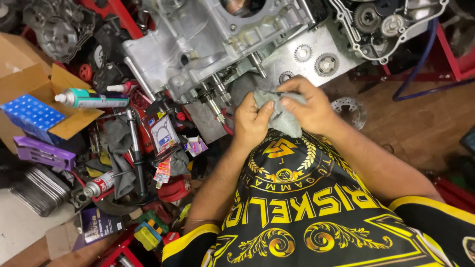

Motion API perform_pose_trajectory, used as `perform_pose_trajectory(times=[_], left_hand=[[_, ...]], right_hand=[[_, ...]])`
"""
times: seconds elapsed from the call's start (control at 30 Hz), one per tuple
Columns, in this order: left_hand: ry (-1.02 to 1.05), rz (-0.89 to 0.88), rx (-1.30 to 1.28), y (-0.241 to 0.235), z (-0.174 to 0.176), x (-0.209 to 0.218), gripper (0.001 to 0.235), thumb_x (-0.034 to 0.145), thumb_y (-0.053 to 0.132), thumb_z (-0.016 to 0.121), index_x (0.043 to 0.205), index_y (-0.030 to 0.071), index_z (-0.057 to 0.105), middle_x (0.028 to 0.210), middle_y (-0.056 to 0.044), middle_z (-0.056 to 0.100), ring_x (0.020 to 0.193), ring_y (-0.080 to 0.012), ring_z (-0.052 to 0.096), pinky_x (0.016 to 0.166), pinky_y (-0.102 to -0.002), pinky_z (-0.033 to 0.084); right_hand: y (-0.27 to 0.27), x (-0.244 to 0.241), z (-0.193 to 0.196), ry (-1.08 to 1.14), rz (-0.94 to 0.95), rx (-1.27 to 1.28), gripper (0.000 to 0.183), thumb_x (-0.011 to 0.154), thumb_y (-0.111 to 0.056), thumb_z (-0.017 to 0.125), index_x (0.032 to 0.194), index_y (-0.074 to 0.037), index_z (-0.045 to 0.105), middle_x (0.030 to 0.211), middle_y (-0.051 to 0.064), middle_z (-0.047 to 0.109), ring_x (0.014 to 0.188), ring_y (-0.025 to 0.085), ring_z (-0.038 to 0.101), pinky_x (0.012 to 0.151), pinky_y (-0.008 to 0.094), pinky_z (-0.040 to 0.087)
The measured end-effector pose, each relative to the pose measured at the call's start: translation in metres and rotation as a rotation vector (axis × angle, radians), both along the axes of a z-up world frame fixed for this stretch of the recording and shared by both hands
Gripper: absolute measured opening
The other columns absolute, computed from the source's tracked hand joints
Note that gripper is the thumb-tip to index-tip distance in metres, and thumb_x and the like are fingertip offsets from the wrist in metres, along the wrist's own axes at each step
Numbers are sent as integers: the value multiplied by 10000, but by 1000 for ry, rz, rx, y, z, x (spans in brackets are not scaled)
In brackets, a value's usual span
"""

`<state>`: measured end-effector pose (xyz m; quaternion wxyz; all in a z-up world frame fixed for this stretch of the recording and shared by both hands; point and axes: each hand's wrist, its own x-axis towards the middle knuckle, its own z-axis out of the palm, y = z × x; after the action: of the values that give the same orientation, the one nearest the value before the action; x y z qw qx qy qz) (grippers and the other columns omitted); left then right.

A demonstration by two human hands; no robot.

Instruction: The person wipes small metal engine components with a gray cloth, tightens a bolt on a motorcycle engine crankcase using a torque wrench, and handles gears, washers and a clutch assembly laid out on the workbench, moving parts around as they clean and work on the engine.

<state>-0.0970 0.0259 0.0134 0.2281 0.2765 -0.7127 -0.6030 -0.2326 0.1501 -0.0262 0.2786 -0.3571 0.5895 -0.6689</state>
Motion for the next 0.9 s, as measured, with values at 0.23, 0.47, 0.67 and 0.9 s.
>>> perform_pose_trajectory(times=[0.23,0.47,0.67,0.9], left_hand=[[-24,-59,-103,7,4,-5,80,969,43,662,935,19,731,800,-151,760,840,-190,739,714,-399,590],[119,-131,256,6,-15,-11,69,981,-5,623,1045,19,624,836,-53,696,796,-105,615,724,-311,555],[66,-6,136,4,-13,-15,40,998,31,604,959,33,610,753,-62,653,731,-113,556,622,-315,508],[50,-16,170,6,-68,5,219,1034,40,526,887,49,688,761,-33,706,774,-60,581,630,-276,529]], right_hand=[[7,6,4,129,-142,224,215,1051,-228,709,1034,-13,722,728,132,644,666,230,590,662,422,497],[8,0,25,-177,-185,197,162,1034,-154,659,1132,-69,757,705,36,658,701,94,550,670,278,487],[21,0,13,-307,-33,-10,355,1001,-81,608,1335,34,635,914,96,678,816,156,617,809,343,515],[24,4,-5,-227,-25,-6,362,922,168,549,1253,80,667,1077,204,722,967,286,691,967,458,531]])
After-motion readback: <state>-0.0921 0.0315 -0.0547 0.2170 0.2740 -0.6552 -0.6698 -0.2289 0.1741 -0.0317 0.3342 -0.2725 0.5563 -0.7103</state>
